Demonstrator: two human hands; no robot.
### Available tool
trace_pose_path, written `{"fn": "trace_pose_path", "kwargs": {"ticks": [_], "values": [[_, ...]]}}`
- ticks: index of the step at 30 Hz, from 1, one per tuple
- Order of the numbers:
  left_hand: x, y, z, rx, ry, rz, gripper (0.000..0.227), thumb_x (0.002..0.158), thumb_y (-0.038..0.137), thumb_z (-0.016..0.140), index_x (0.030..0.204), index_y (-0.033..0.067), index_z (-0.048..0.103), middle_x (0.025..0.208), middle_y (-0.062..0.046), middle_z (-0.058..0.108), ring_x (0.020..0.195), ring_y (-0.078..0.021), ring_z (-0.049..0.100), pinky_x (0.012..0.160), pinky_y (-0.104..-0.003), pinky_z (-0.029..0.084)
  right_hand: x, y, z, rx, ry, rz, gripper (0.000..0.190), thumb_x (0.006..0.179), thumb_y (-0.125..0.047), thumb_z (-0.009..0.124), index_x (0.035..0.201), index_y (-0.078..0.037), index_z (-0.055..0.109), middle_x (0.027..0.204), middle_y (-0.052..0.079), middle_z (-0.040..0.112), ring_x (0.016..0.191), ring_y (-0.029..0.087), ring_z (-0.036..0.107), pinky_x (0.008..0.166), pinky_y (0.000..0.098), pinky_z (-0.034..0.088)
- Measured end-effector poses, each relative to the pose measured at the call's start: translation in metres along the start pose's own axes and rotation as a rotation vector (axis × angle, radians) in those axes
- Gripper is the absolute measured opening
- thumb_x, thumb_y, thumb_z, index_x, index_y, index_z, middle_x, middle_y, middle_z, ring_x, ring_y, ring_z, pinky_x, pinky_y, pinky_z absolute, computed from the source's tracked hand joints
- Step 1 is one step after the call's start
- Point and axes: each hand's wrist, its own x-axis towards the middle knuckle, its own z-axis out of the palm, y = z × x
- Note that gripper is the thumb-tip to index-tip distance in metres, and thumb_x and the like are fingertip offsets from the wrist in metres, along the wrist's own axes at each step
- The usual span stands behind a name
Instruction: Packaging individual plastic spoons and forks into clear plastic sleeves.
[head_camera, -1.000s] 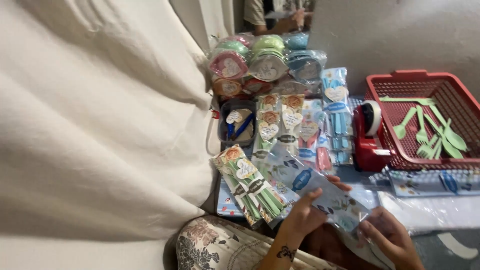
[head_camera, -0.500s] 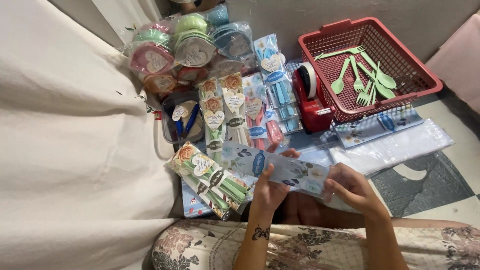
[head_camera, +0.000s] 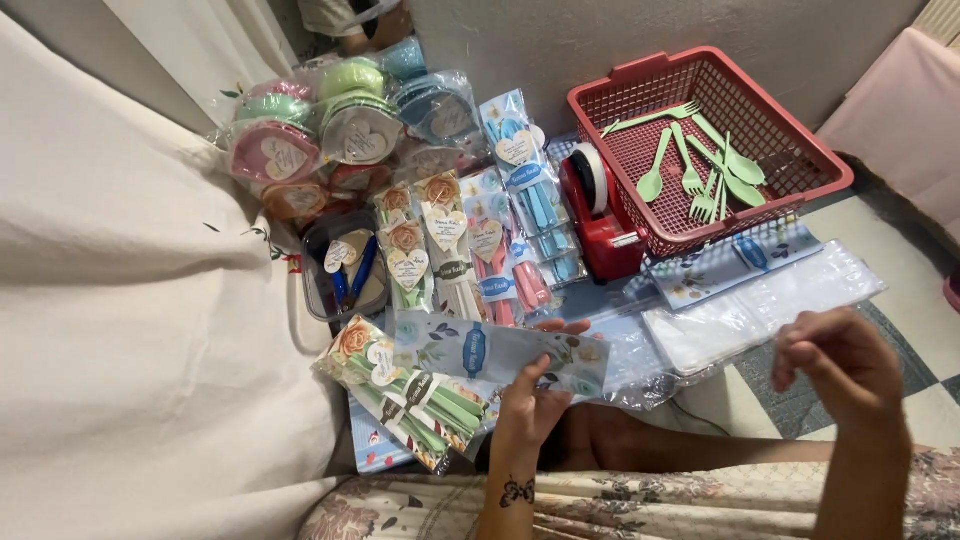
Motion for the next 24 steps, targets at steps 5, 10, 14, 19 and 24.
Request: {"fn": "trace_pose_path", "kwargs": {"ticks": [5,10,14,19,24], "values": [[0.007,0.005,0.001,0.0,-0.205,0.097,0.024,0.085,0.011,0.042,0.106,0.0063,0.051,0.105,-0.014,0.056,0.098,-0.0224,0.053,0.077,-0.034,0.047,0.061,-0.008,-0.033,-0.294,-0.183,-0.033,0.009,0.08,-0.009,0.048,0.088,-0.007,0.048,0.058,-0.003,0.056,0.049,0.0,0.057,0.043,0.007,0.054],[0.006,0.008,0.002,-0.001,-0.145,0.045,0.021,0.084,0.017,0.046,0.101,0.0061,0.053,0.101,-0.015,0.058,0.096,-0.0231,0.055,0.078,-0.035,0.047,0.183,0.034,0.003,-0.884,-0.453,0.607,0.02,0.082,-0.019,0.049,0.098,-0.008,0.054,0.082,0.007,0.061,0.067,0.016,0.059,0.055,0.0259,0.048],[0.005,0.009,-0.003,-0.014,-0.086,0.007,0.022,0.085,0.016,0.044,0.103,0.0057,0.051,0.101,-0.015,0.057,0.093,-0.0211,0.056,0.075,-0.031,0.046,0.227,0.127,0.003,-1.163,-0.653,0.987,0.029,0.087,-0.023,0.043,0.114,-0.026,0.051,0.101,0.012,0.061,0.081,0.028,0.058,0.067,0.0357,0.045],[0.006,0.009,-0.017,-0.059,-0.065,-0.025,0.023,0.086,0.018,0.044,0.106,0.0065,0.051,0.106,-0.014,0.055,0.105,-0.0242,0.051,0.087,-0.035,0.042,0.235,0.082,0.051,-0.859,-0.454,1.34,0.039,0.086,-0.005,0.035,0.123,-0.017,0.038,0.116,0.021,0.051,0.103,0.035,0.053,0.086,0.0451,0.04],[0.005,0.016,-0.008,-0.031,-0.042,-0.057,0.023,0.086,0.02,0.046,0.105,0.008,0.051,0.107,-0.013,0.054,0.11,-0.0245,0.048,0.089,-0.038,0.042,0.223,0.101,0.017,-0.809,-0.458,1.238,0.029,0.085,-0.008,0.048,0.114,-0.003,0.044,0.099,0.023,0.051,0.079,0.033,0.053,0.069,0.0397,0.048]]}}
